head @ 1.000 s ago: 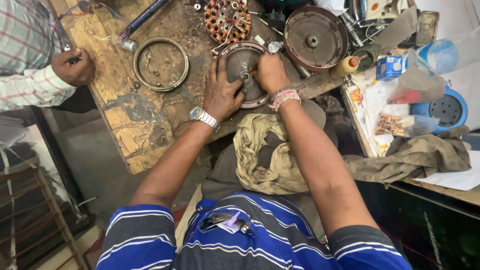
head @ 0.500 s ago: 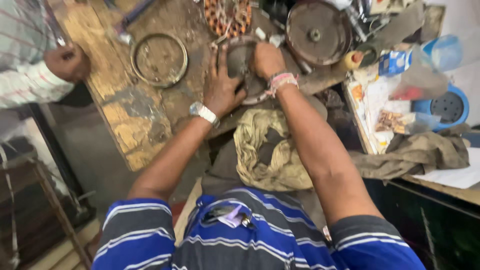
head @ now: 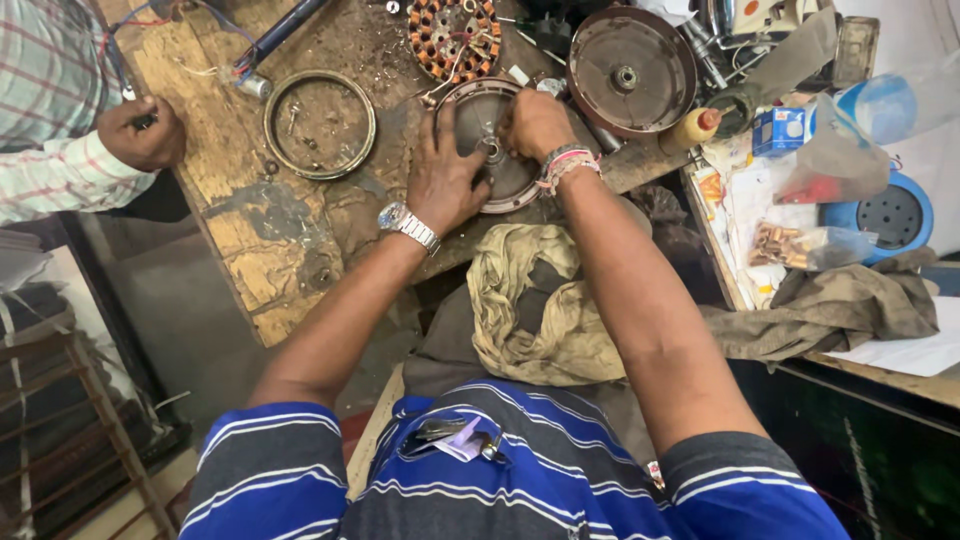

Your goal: The person applies a yellow lubricant to the inner surfaces of two circular metal motor housing parts using a small brush. They then wipe the parts with a cloth and handle a white plastic container.

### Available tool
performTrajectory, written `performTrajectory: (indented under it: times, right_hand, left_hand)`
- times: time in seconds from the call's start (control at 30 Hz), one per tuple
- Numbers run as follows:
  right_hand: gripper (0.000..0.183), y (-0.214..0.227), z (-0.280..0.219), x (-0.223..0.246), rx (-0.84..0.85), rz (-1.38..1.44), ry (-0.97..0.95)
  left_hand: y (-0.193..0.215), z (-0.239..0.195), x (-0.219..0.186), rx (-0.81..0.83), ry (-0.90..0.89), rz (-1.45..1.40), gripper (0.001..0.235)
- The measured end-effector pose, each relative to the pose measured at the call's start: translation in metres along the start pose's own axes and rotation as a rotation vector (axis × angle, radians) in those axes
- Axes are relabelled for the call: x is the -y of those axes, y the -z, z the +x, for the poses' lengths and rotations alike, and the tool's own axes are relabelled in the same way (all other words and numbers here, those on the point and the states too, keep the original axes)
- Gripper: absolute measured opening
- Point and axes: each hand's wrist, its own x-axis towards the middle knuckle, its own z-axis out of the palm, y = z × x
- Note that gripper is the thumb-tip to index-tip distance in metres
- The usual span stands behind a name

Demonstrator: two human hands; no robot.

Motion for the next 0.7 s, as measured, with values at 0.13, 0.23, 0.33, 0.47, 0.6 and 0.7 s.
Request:
performTrajectory:
  times: [0.13, 0.23, 0.33, 0.47, 0.6, 0.7]
  right_hand:
    - [0.028, -0.015, 0.004, -0.010, -0.030, -0.120, -0.027]
    - [0.037, -0.015, 0.008, -0.008, -0.074, -0.089, -0.014]
    - [0.026, -0.020, 0.000, -0.019, -0.136, -0.124, 0.089]
    - [0.026, -0.026, -0.017, -0.019, -0.073, -0.022, 0.063]
    - [0.025, -0.008, -0.027, 0.001, -0.055, 0.031, 0.078]
    - [0.025, -0.008, -0.031, 0.008, -0.039, 0.032, 0.067]
  left_hand:
    - [-0.002, -0.006, -0.005, 0.125, 0.089, 0.020, 0.037]
    - [0.009, 0.008, -0.003, 0.085, 0.049, 0.060, 0.034]
    - [0.003, 0.005, -0.004, 0.005, -0.016, 0.050, 0.038]
    - [-0.009, -0.004, 0.008, 0.019, -0.047, 0.012, 0.039]
    - [-0.007, -0.001, 0.012, 0.048, -0.024, -0.038, 0.030]
    - [-0.011, -0.003, 0.013, 0.028, -0.078, -0.009, 0.030]
